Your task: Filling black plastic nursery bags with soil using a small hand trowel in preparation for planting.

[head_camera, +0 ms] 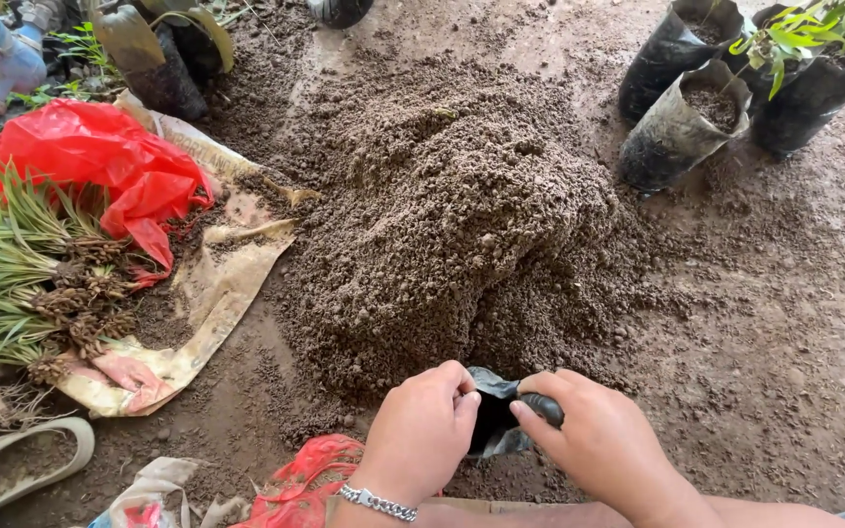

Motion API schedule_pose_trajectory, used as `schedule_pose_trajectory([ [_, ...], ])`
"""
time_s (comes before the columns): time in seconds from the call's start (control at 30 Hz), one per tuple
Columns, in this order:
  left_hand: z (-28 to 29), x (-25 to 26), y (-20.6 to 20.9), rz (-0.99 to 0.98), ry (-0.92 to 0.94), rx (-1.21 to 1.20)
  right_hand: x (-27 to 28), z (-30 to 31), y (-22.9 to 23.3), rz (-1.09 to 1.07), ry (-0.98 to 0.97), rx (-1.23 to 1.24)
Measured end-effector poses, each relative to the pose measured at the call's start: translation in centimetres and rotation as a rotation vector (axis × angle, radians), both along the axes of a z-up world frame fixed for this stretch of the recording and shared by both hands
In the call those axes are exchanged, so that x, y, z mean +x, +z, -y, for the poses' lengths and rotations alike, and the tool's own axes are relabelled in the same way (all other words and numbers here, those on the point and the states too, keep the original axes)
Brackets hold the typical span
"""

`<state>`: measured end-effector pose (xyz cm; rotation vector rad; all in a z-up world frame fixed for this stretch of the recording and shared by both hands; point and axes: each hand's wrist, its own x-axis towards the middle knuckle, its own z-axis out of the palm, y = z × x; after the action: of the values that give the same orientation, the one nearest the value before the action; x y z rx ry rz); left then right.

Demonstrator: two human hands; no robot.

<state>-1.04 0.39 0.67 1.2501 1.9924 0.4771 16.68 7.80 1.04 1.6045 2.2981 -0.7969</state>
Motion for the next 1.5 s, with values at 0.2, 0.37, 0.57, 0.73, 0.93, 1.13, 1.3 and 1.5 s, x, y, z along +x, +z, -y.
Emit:
schedule_pose_trajectory([
  [0.2,-0.1,0.1,0.0,0.016,0.004,-0.020,0.3,0.4,-1.5,-0.221,0.192,0.053],
  [0.37,0.0,0.1,0.0,0.009,0.018,-0.016,0.3,0.4,-0.2,-0.336,0.178,-0.007],
  [0.57,-0.2,0.1,-0.3,0.010,0.016,0.000,-0.6,-0.4,-0.5,-0.168,0.134,-0.058],
  [0.73,-0.5,0.2,0.2,-0.041,0.001,-0.059,-0.2,-2.3,3.5,-0.293,-0.245,-0.269],
  [0.93,-0.3,0.2,-0.7,-0.065,0.015,0.020,7.7,-5.8,2.8,-0.920,-0.381,0.134],
  [1.13,-0.2,0.5,-0.6,0.030,-0.147,0.349,6.7,-9.4,3.6,0.010,-0.653,0.103],
  [1.3,0.0,1.1,-2.0,-0.024,-0.199,0.300,10.0,-13.1,-3.5,0.064,-0.684,0.066],
  [1.5,0.0,0.5,-1.5,-0.034,-0.314,0.046,11.3,-14.5,-8.4,0.318,-0.564,-0.114],
])
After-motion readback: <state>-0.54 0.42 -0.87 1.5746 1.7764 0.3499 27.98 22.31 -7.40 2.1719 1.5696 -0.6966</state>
